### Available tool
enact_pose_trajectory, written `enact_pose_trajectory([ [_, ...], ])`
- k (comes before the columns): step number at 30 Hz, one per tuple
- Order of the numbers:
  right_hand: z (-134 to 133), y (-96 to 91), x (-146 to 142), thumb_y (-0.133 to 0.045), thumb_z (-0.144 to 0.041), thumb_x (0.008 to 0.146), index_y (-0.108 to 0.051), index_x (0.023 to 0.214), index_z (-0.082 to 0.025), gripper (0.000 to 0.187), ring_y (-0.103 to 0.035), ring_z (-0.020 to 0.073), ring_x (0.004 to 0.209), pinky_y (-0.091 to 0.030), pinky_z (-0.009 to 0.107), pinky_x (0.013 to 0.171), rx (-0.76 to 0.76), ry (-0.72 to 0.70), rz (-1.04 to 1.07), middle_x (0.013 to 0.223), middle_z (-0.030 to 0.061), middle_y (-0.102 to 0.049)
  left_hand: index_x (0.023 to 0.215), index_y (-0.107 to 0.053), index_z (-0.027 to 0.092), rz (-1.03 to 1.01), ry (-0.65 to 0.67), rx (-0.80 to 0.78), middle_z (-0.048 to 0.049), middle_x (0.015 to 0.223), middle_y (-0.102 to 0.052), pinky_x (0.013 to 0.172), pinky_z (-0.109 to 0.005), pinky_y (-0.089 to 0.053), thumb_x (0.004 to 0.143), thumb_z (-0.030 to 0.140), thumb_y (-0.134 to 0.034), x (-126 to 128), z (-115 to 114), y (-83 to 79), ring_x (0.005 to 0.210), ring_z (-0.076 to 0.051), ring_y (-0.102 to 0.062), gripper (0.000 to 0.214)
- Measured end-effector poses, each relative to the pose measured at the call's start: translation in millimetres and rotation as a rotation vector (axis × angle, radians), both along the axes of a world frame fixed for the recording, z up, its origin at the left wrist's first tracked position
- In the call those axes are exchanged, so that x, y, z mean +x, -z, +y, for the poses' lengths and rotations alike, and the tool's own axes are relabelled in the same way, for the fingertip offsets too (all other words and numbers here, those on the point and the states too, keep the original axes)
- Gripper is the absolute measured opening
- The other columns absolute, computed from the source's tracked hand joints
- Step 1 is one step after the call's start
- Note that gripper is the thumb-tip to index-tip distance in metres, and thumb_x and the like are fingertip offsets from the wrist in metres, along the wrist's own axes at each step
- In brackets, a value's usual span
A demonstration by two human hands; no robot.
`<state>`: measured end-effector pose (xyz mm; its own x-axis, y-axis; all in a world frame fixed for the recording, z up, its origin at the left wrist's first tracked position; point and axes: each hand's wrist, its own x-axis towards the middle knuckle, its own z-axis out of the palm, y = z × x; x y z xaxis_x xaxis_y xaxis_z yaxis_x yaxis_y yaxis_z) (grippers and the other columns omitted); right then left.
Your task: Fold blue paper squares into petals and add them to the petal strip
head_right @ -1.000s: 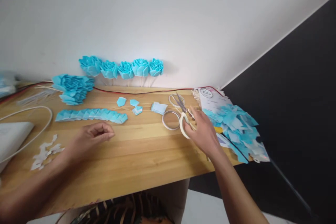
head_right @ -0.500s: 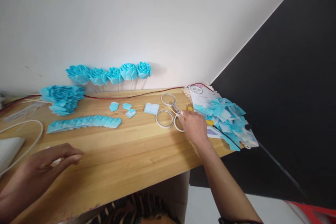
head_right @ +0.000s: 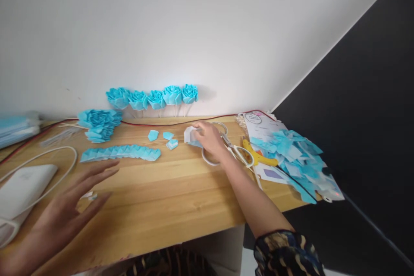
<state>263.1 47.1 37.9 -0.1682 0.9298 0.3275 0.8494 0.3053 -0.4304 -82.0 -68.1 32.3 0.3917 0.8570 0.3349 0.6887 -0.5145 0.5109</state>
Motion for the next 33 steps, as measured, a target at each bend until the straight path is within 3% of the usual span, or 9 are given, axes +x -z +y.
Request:
enact_pose_trajectory([
  [4,-22,-20.3,-31,-0.051,-0.032,0.086,-0.062,0.090,-0.017,0.020,-0.061,0.0159,0.077,-0.045,0.025,0.069,-0.159,-0.197,0.374,0.085,0.0005,-0.068,0.129,-0.049,0.032,-0.245,-0.014,-0.198,-0.0048,0.138,-0.051,0.104,-0.046,-0.040,0.088,0.033,-0.055,25,13,-18.3,0.125,-0.026,-0.049,0.042],
  [7,-39,-27.1,-58,-0.055,-0.031,0.084,-0.064,0.088,-0.018,0.016,-0.060,0.0160,0.078,-0.043,0.024,0.070,-0.242,-0.315,0.381,0.084,-0.0005,-0.068,0.133,-0.046,0.026,-0.452,0.075,-0.354,-0.0090,0.138,-0.051,0.099,-0.040,-0.045,0.088,0.035,-0.055,50,31,-21.2,0.117,-0.024,-0.054,0.047],
  [11,-49,-20.1,-80,-0.057,-0.024,0.082,-0.066,0.088,-0.019,0.011,-0.061,0.0160,0.080,-0.042,0.026,0.073,-0.290,-0.397,0.336,0.085,0.0003,-0.069,0.133,-0.049,0.019,-0.545,0.112,-0.507,-0.0093,0.116,-0.065,0.089,-0.037,-0.049,0.081,0.033,-0.064,70,51,-3.5,0.104,-0.023,-0.061,0.056],
  [14,-49,-10.2,-81,-0.056,-0.029,0.085,-0.062,0.107,-0.021,0.024,-0.061,0.0160,0.080,-0.045,0.027,0.073,-0.393,-0.376,0.499,0.085,0.0004,-0.067,0.126,-0.055,0.015,-0.652,0.044,-0.660,-0.0065,0.093,-0.072,0.079,-0.035,-0.052,0.084,0.033,-0.058,71,57,13.9,0.086,-0.021,-0.066,0.046],
  [18,-49,-2.6,-73,-0.045,-0.041,0.093,-0.055,0.119,-0.020,0.035,-0.062,0.0171,0.086,-0.048,0.032,0.080,-0.565,-0.405,0.731,0.088,0.0023,-0.066,0.113,-0.064,0.013,-0.820,0.011,-0.773,-0.0073,0.089,-0.074,0.073,-0.031,-0.052,0.080,0.037,-0.063,66,58,25.1,0.079,-0.021,-0.068,0.040],
  [22,-51,2.3,-74,-0.057,-0.041,0.086,-0.055,0.111,-0.020,0.033,-0.062,0.0173,0.084,-0.048,0.031,0.078,-0.690,-0.422,0.815,0.089,0.0026,-0.065,0.109,-0.066,0.012,-0.908,-0.017,-0.810,-0.0078,0.092,-0.075,0.074,-0.032,-0.052,0.077,0.039,-0.067,67,57,24.0,0.079,-0.021,-0.068,0.041],
  [26,-52,10.8,-80,-0.061,-0.033,0.082,-0.057,0.083,-0.019,0.015,-0.053,0.0117,0.067,-0.042,0.024,0.063,-0.632,-0.349,0.797,0.072,-0.0026,-0.056,0.108,-0.067,0.012,-0.916,-0.006,-0.824,-0.0066,0.089,-0.075,0.073,-0.031,-0.052,0.078,0.039,-0.066,70,55,24.3,0.075,-0.019,-0.067,0.040],
  [30,-50,16.9,-80,-0.058,-0.029,0.083,-0.050,0.066,-0.018,0.021,-0.040,0.0076,0.055,-0.033,0.021,0.053,-0.619,-0.294,0.770,0.061,-0.0060,-0.043,0.114,-0.064,0.011,-0.770,-0.077,-0.764,-0.0023,0.068,-0.069,0.053,-0.024,-0.046,0.081,0.042,-0.060,67,57,24.4,0.055,-0.014,-0.058,0.045],
  [33,-50,19.0,-79,-0.058,-0.028,0.082,-0.052,0.072,-0.018,0.015,-0.046,0.0084,0.057,-0.035,0.021,0.054,-0.740,-0.356,0.762,0.064,-0.0050,-0.050,0.118,-0.061,0.011,-0.633,-0.205,-0.597,0.0027,0.054,-0.059,0.050,-0.023,-0.043,0.083,0.044,-0.055,63,57,19.8,0.049,-0.013,-0.052,0.048],
])
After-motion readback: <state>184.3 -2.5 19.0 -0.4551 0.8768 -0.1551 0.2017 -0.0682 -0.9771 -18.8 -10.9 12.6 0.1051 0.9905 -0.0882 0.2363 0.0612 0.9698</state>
